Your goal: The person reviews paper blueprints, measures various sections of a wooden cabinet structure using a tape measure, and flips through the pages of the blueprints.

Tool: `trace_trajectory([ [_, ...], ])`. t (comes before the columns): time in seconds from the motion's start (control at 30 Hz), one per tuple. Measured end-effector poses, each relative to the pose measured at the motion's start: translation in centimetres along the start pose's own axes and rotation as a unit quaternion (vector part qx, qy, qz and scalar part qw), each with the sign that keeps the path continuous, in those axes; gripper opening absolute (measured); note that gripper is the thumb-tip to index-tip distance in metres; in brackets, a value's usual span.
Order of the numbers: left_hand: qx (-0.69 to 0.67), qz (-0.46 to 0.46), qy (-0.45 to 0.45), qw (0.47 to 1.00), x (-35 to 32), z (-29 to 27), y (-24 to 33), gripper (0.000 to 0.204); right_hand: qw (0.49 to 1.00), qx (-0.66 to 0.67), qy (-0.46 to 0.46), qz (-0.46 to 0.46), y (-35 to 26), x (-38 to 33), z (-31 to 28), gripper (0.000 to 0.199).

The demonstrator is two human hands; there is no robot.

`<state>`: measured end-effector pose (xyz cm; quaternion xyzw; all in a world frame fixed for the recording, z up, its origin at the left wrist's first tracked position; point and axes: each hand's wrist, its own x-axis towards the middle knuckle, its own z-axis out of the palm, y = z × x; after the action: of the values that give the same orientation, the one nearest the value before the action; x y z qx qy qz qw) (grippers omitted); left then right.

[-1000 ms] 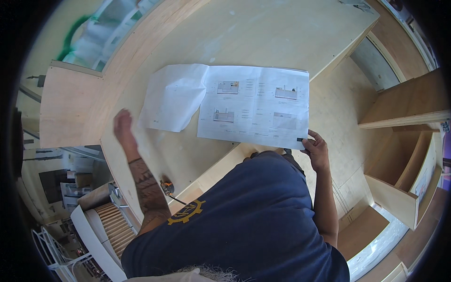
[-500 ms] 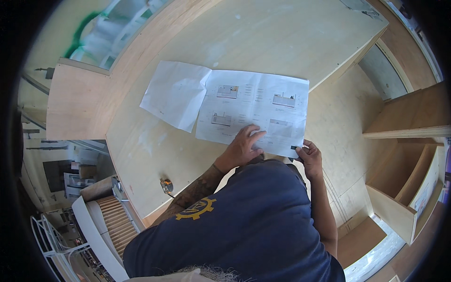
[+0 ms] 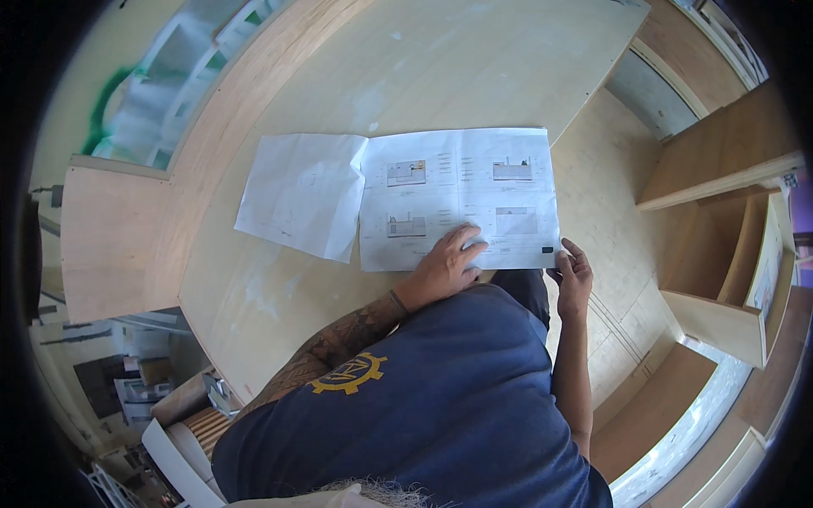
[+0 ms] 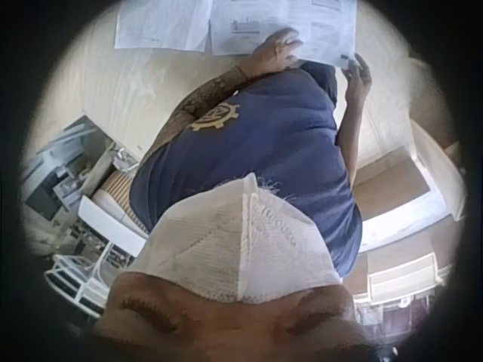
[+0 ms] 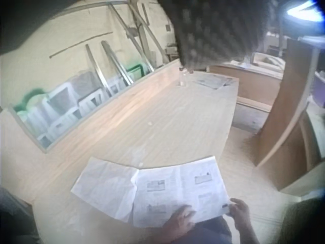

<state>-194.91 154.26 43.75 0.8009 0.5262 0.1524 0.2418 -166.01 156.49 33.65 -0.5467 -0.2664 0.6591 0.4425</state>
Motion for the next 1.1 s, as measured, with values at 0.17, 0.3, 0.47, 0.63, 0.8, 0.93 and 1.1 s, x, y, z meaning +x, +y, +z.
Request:
trace_trajectory([
  [0.17,-0.005,0.017,-0.008,1.0,0.0,-0.4,-0.5,0.047,0.999,-0.026,0.036,-0.02,-0.5,-1.5,0.6,0.038],
  [0.3,-0.025,0.027,-0.007,0.999,0.1,-0.7,-1.4,0.045,0.997,-0.056,0.049,-0.031,-1.3,-2.0,1.4,0.038],
  [0.47,-0.066,0.042,-0.013,0.997,0.1,-1.5,-2.4,0.045,0.996,-0.064,0.056,-0.038,-1.8,-2.1,2.1,0.037],
  [0.63,-0.078,0.049,-0.02,0.996,0.1,-2.2,-2.9,0.046,0.998,-0.013,0.057,-0.009,-1.7,-1.8,2.3,0.024],
  [0.8,-0.083,0.042,-0.014,0.996,0.2,-2.4,-3.1,0.046,0.997,0.045,0.062,0.022,-1.7,-1.1,1.9,0.019],
  [0.93,-0.093,0.04,0.003,0.995,0.3,-2.3,-3.2,0.044,0.996,0.086,0.03,0.011,-2.2,-0.6,1.8,0.015],
  [1.1,-0.104,0.042,0.013,0.994,0.4,-2.3,-3.4,0.038,0.995,0.079,0.055,-0.013,-3.1,-0.1,2.1,0.013],
])
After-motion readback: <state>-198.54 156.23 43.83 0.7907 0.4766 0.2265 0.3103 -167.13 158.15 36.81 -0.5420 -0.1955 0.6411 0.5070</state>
